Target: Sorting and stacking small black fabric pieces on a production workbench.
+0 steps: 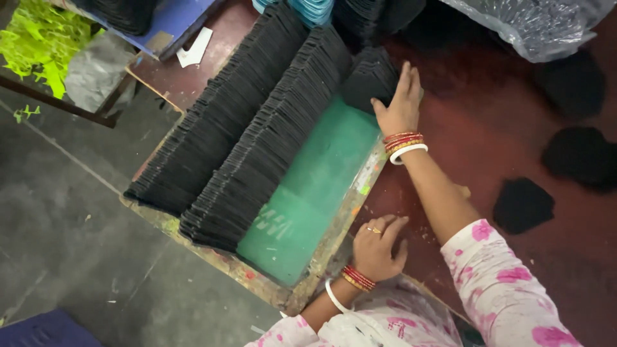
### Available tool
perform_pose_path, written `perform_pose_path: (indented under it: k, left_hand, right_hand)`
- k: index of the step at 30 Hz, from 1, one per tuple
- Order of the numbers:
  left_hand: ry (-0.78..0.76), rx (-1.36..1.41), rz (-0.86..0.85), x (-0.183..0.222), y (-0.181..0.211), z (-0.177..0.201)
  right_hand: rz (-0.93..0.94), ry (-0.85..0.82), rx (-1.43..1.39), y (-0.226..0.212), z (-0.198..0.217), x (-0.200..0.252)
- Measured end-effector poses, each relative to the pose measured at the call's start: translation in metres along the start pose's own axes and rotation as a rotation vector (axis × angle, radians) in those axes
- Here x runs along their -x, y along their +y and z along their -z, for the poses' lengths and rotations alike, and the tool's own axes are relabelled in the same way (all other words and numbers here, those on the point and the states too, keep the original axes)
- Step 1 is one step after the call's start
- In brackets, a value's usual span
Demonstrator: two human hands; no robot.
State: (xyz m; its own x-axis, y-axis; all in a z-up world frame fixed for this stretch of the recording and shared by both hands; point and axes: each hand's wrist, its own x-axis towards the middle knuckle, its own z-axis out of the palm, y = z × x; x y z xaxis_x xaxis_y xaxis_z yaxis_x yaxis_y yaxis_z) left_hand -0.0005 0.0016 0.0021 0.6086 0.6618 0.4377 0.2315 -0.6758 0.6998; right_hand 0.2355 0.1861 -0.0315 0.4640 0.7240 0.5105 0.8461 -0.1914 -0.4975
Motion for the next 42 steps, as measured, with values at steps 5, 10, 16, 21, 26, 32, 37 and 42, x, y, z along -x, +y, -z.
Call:
perform_pose_path:
  k: [5,10,16,21,26,32,37,42]
  left_hand:
    - [-0.01,0.014,-0.009,-0.002,0.004,0.003]
    - [-0.016,0.016,-0.003,0.001,-0.001,-0.003]
    - [-0.045,0.007,-0.011,0.002,-0.004,-0.007]
    - [-0.029,-0.039,-0.027,0.002,-0.004,-0.01]
    - [-0.018,-0.059,-0.025,-0.003,0.001,-0.008]
    - [-0.164,0.33,0.304,-0.007,0.02,0.0]
    - [-0.147,0.443,0.052,-0.003,0.06,0.009]
    - [-0.126,0.595,0.163,0.006,0.068,0.006]
  right_hand:
    - [-0.351,-0.063,-0.062,-0.021,-0.029,-0.004]
    - [-0.298,-0.046,-0.065,-0.003,-0.023,0.001]
    - [-0.133,-0.097,-0.116,0.032,0.092,0.074]
    - [-0.335,-0.215,0.064,0.113,0.231,0.132]
    - [-0.566,-0.432,0.388,0.105,0.311,0.154]
    - [-0.556,-0.298,-0.163,0.116,0.298,0.197]
    - [-0.539,-0.384,-0.666,0.026,0.317,0.19]
    - [-0.669,-0.485,-0.712,-0.009,0.33,0.192]
